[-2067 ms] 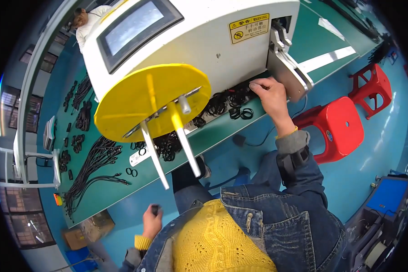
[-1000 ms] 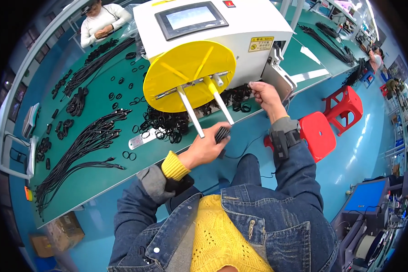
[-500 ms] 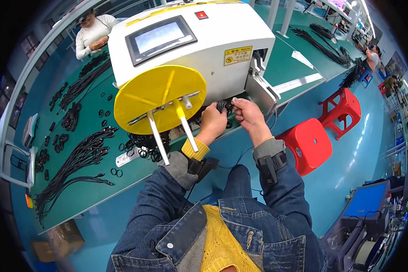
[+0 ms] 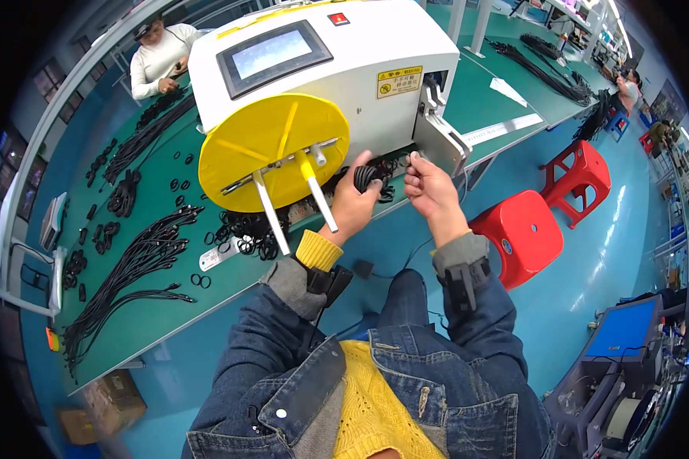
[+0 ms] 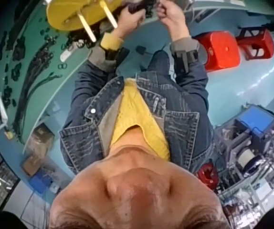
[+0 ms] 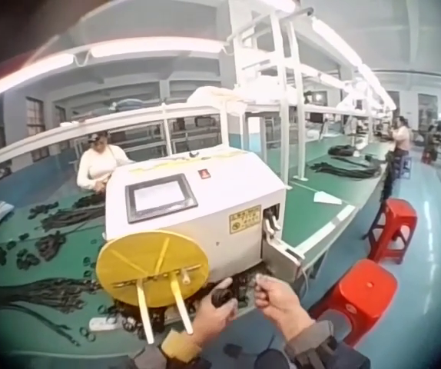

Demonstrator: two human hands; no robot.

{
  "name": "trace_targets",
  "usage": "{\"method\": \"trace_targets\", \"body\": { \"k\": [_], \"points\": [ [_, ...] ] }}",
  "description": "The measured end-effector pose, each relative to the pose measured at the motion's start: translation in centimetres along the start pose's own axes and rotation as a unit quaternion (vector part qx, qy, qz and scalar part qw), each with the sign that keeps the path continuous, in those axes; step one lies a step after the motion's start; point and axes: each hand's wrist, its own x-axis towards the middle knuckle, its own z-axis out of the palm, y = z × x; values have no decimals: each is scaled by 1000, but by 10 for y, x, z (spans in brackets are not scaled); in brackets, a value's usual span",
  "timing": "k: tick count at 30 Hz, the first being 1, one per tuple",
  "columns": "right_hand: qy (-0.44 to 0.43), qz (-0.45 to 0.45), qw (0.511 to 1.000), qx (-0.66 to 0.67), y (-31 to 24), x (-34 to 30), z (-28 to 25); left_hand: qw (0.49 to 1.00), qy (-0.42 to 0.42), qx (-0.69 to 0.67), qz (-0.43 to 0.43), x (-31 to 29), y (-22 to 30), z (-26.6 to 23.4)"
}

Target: The person winds a cable around the pegs of a machine, removes the coiled cable, and secures it with a rubber band. They then place the finished cable onto the table and pick up another cable to repeat the process.

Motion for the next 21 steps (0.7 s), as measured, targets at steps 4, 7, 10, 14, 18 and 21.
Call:
{"method": "trace_targets", "body": {
  "k": [4, 7, 10, 14, 18, 21],
  "points": [
    [-76, 33, 993, -83, 9, -54, 11, 936, -155, -269, -167, -48, 28, -16],
    [-113, 84, 974, -176, 29, -89, 21, 905, -172, -304, -243, -73, 36, -26],
    [-130, 29, 945, -300, 53, -110, 33, 939, -115, -190, -263, -93, 35, -38],
    [-245, -88, 921, -291, 94, -128, 34, 948, -116, -101, -280, -118, 30, -66],
    [-248, 173, 915, -265, 123, -161, 29, 940, -80, -116, -310, -146, 17, -96],
    [-235, 238, 905, -265, 123, -153, 32, 927, -114, -130, -333, -165, 13, -103]
  ]
}}
